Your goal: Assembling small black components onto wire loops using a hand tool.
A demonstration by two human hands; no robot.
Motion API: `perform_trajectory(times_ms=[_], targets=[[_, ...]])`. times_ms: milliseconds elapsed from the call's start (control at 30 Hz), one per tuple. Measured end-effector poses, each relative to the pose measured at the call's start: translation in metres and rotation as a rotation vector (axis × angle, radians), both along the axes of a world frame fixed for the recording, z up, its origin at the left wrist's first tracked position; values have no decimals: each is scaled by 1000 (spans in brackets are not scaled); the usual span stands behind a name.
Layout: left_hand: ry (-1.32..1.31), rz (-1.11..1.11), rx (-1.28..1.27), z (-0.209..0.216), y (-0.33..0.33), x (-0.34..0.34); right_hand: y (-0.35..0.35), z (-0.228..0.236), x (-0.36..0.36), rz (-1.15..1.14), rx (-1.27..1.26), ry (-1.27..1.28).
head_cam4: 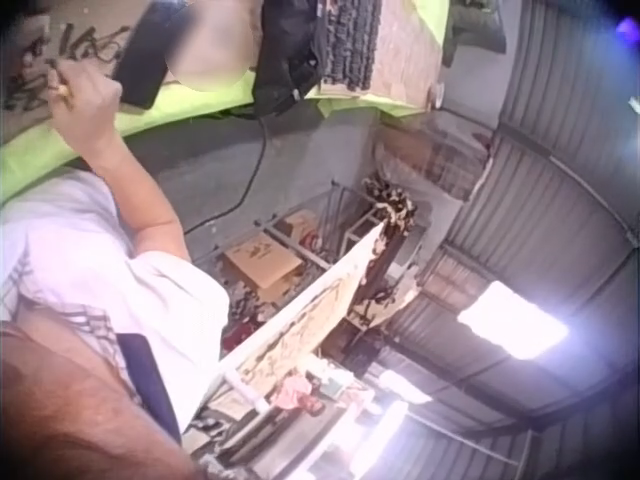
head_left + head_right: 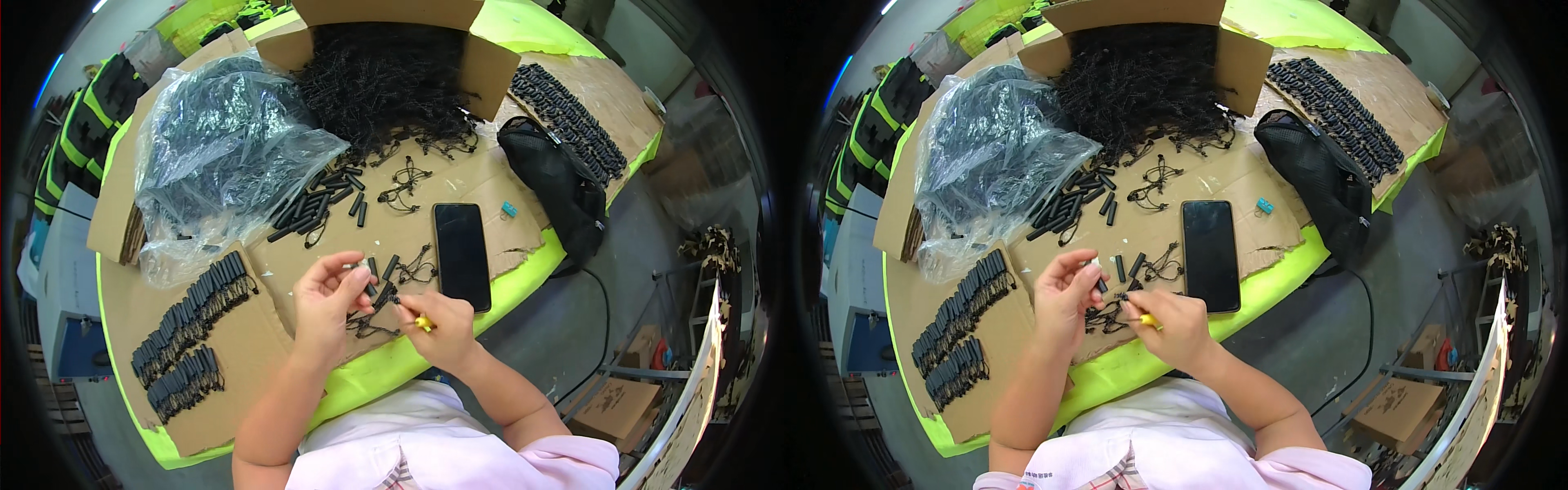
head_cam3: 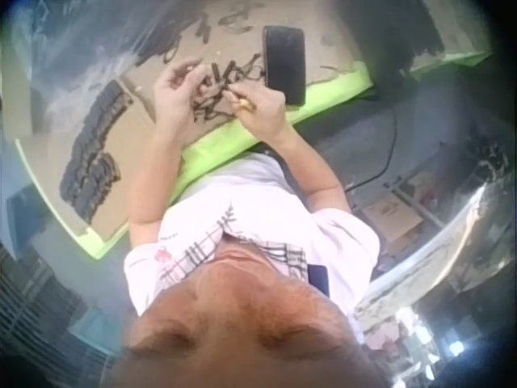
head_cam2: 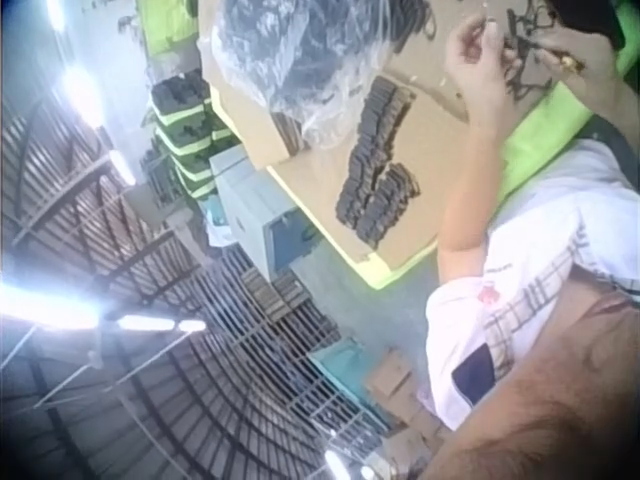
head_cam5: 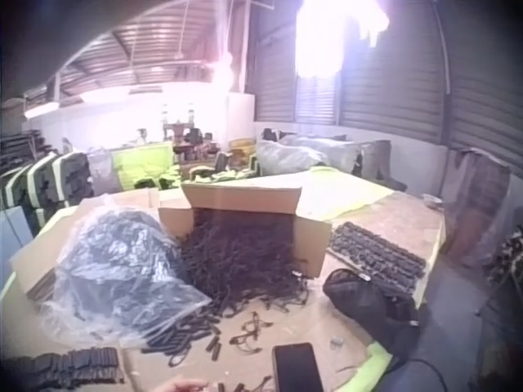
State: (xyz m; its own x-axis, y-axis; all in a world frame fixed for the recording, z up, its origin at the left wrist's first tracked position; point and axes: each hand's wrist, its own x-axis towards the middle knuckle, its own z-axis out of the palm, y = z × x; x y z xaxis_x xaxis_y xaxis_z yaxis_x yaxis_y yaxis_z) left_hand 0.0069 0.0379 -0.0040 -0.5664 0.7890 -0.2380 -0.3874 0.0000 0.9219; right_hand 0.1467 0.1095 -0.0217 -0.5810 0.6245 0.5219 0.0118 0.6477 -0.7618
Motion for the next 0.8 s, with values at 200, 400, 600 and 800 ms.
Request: perform_trajectory(times_ms=[200,400,600,800], targets=[[-303,122,116,5,-26,18,-12,0,-5,-48,354,16],[-51,176,175,2,-32,24,-18,8,-7,-45,471,-39],[-25,100,186,0,-34,27,-13,5,-2,181,7,-37],[97,58,144,-3,-32,27,-17,8,0,298,-625,-111]])
